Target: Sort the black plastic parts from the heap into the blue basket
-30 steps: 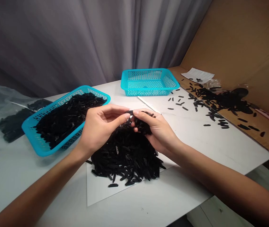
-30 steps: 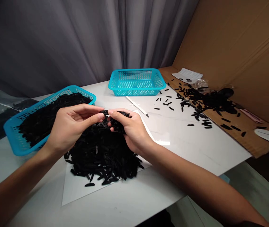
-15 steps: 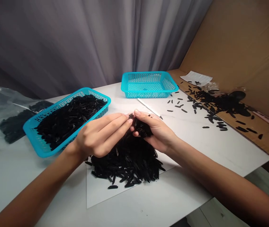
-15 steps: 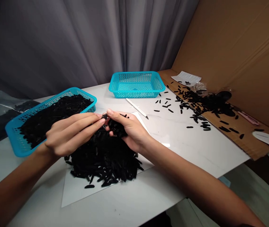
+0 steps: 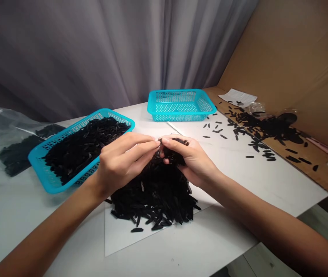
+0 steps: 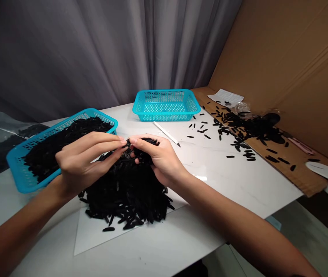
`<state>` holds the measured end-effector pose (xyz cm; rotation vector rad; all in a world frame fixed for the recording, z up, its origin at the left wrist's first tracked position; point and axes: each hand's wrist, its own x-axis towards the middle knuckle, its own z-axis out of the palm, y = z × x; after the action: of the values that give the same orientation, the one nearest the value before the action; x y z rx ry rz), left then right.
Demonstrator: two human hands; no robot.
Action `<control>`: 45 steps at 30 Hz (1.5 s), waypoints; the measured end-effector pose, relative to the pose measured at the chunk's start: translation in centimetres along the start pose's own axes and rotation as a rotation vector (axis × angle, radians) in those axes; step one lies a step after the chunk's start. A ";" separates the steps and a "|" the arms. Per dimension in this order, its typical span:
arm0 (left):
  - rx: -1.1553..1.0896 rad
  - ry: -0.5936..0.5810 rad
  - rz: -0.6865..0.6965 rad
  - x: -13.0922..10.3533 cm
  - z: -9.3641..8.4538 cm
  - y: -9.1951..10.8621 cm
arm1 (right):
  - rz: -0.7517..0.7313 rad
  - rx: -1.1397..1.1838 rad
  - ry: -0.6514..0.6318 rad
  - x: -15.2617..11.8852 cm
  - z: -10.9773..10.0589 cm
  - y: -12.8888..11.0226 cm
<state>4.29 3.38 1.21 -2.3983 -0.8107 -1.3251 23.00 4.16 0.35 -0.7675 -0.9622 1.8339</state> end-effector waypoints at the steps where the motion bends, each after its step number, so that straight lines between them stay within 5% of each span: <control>1: -0.032 0.004 -0.063 0.0 0.1 0.2 | 0.001 0.004 0.001 0.0 0.0 0.0; 8: -0.521 -0.052 -0.812 0.6 0.3 1.7 | -0.021 0.007 0.056 -0.2 0.2 0.1; 18: -1.085 -0.052 -1.352 1.0 0.2 1.8 | 0.063 0.035 0.028 -0.2 0.0 0.1; 30: -1.248 -0.084 -1.442 1.4 -0.2 1.5 | 0.013 0.037 -0.007 -0.3 0.2 0.0; 38: -1.084 -0.093 -1.346 1.6 -0.1 2.3 | 0.060 0.100 -0.035 -0.1 0.1 0.4; 41: -0.854 -0.107 -1.206 1.6 -0.6 1.7 | 0.086 0.117 -0.018 -0.1 0.1 0.5; 45: -0.014 -0.006 -0.760 1.1 -3.2 -2.4 | 0.155 0.161 0.035 -0.1 -0.1 0.5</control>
<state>1.15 4.12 3.83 -2.1662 -1.8322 -1.5475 22.89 3.93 -0.11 -0.7900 -0.7392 1.9976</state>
